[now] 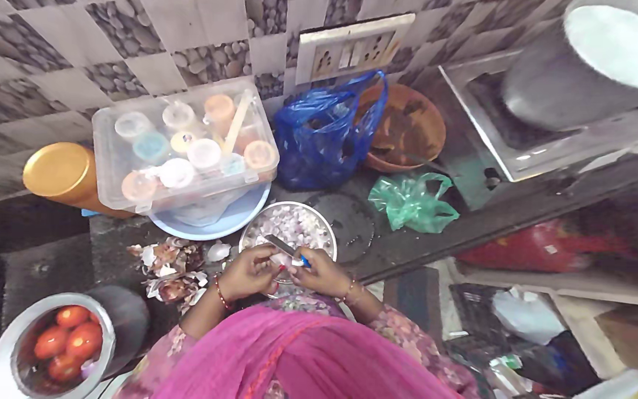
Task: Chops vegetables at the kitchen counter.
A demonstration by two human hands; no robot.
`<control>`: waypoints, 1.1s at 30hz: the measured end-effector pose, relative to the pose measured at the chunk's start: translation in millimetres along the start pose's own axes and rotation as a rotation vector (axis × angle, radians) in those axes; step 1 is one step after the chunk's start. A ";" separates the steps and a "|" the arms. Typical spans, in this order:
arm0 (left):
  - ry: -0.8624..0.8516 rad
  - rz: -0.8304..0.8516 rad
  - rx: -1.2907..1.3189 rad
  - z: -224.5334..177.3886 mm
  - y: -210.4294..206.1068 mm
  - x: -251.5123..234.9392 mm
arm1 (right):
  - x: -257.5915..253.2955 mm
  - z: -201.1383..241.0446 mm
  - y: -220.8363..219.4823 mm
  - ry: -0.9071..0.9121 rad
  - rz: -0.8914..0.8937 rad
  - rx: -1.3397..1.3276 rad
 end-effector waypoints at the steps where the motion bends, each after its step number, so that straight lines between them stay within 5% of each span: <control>1: -0.004 -0.007 -0.008 -0.3 0.0 -0.3 | -0.1 -0.1 -0.8 0.000 -0.006 0.009; 23: -0.052 -0.042 0.200 19.1 -4.6 1.3 | -0.5 5.2 -11.5 -0.034 -0.002 0.115; 28: 0.027 -0.173 0.150 11.4 0.9 1.8 | -0.9 11.5 -2.3 -0.223 -0.079 0.041; 33: 0.114 -0.213 0.284 17.8 3.3 5.9 | -9.7 25.7 23.9 -0.397 -0.058 0.377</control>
Point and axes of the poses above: each hand's wrist, its own x-axis away from the middle knuckle, its own y-axis out of the back of the hand, z = x × y, the point moved 3 cm from there along -x, towards the middle knuckle, and after that the axes turned 5 degrees about -z, right-handed, at the moved point
